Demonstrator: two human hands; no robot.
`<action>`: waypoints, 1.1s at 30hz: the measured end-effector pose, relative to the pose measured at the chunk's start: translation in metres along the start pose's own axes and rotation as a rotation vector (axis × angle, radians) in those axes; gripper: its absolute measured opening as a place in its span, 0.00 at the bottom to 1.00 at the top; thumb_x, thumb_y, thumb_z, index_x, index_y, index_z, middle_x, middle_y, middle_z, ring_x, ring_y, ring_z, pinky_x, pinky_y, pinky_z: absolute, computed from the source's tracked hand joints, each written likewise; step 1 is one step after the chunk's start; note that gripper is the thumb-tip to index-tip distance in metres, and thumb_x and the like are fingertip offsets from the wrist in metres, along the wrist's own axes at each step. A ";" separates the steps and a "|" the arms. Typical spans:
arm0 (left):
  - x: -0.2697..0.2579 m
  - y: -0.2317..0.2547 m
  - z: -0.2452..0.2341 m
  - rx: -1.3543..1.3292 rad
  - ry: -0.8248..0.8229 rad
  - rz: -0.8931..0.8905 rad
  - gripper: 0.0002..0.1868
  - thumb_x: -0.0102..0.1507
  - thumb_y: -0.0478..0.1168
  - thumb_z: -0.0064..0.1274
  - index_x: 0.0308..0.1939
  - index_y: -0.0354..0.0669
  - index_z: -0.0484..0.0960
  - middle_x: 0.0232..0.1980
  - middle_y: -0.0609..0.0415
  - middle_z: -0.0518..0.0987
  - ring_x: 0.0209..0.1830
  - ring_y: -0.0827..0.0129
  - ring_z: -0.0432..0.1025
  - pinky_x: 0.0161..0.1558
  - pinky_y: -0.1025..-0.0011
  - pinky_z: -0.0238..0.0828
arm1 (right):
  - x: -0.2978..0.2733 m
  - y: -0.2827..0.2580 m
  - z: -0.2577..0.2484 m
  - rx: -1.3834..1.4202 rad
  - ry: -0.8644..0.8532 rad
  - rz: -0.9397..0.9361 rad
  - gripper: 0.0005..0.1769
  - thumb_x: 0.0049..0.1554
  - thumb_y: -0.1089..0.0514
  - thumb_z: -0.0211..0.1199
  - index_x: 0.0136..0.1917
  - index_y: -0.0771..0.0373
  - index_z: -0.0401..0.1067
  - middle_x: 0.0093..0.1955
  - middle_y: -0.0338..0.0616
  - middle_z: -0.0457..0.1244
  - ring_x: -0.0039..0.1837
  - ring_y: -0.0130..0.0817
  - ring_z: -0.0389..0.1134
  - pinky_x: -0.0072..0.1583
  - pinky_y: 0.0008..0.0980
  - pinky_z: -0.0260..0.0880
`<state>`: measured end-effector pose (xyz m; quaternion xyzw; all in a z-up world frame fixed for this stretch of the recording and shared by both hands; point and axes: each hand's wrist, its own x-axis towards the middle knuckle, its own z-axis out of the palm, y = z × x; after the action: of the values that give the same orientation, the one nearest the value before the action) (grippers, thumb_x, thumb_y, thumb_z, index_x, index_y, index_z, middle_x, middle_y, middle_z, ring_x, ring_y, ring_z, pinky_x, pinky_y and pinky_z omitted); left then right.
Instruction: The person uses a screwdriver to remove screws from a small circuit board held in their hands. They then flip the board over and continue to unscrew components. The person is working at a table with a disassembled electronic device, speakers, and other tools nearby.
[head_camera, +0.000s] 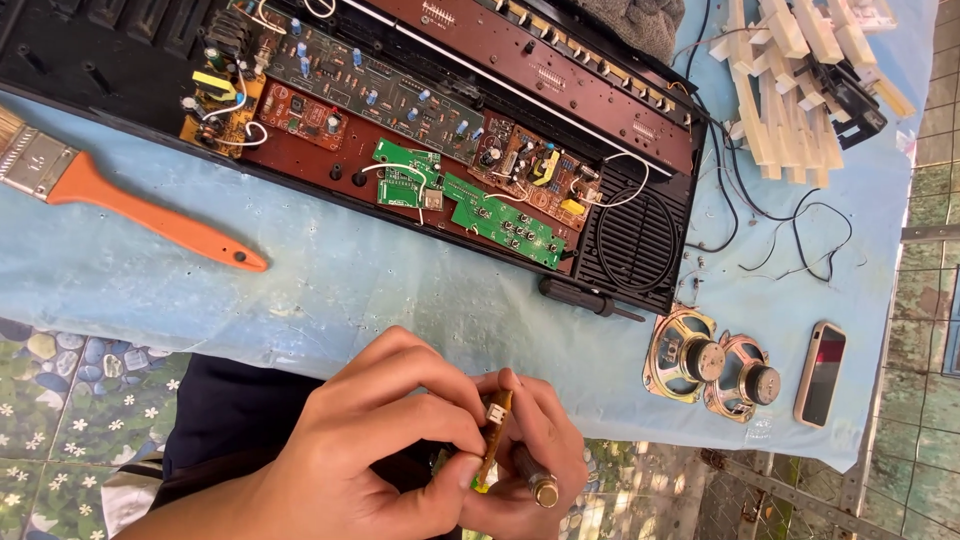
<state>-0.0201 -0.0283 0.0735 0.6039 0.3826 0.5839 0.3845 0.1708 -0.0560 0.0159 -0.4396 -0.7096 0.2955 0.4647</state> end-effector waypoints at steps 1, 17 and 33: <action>0.000 0.000 0.001 -0.001 -0.002 -0.002 0.05 0.63 0.38 0.51 0.32 0.45 0.79 0.39 0.54 0.80 0.35 0.65 0.69 0.43 0.72 0.71 | 0.000 0.000 0.000 0.000 0.001 0.002 0.36 0.55 0.48 0.71 0.72 0.61 0.66 0.57 0.63 0.68 0.50 0.41 0.77 0.38 0.22 0.65; -0.007 0.002 0.010 -0.111 0.088 -0.008 0.09 0.64 0.41 0.53 0.30 0.44 0.79 0.34 0.57 0.82 0.33 0.67 0.69 0.42 0.71 0.70 | -0.006 0.000 0.006 -0.075 0.025 -0.036 0.30 0.70 0.37 0.56 0.73 0.60 0.63 0.54 0.58 0.68 0.52 0.44 0.76 0.51 0.33 0.80; -0.013 0.007 0.010 0.089 0.125 0.159 0.06 0.64 0.38 0.53 0.34 0.42 0.83 0.40 0.52 0.85 0.37 0.61 0.74 0.43 0.70 0.79 | -0.002 -0.011 0.012 0.013 0.088 0.108 0.35 0.61 0.33 0.62 0.53 0.71 0.70 0.47 0.59 0.68 0.46 0.43 0.74 0.45 0.32 0.78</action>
<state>-0.0102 -0.0433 0.0741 0.6113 0.3823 0.6316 0.2850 0.1565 -0.0626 0.0195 -0.4868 -0.6618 0.3050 0.4817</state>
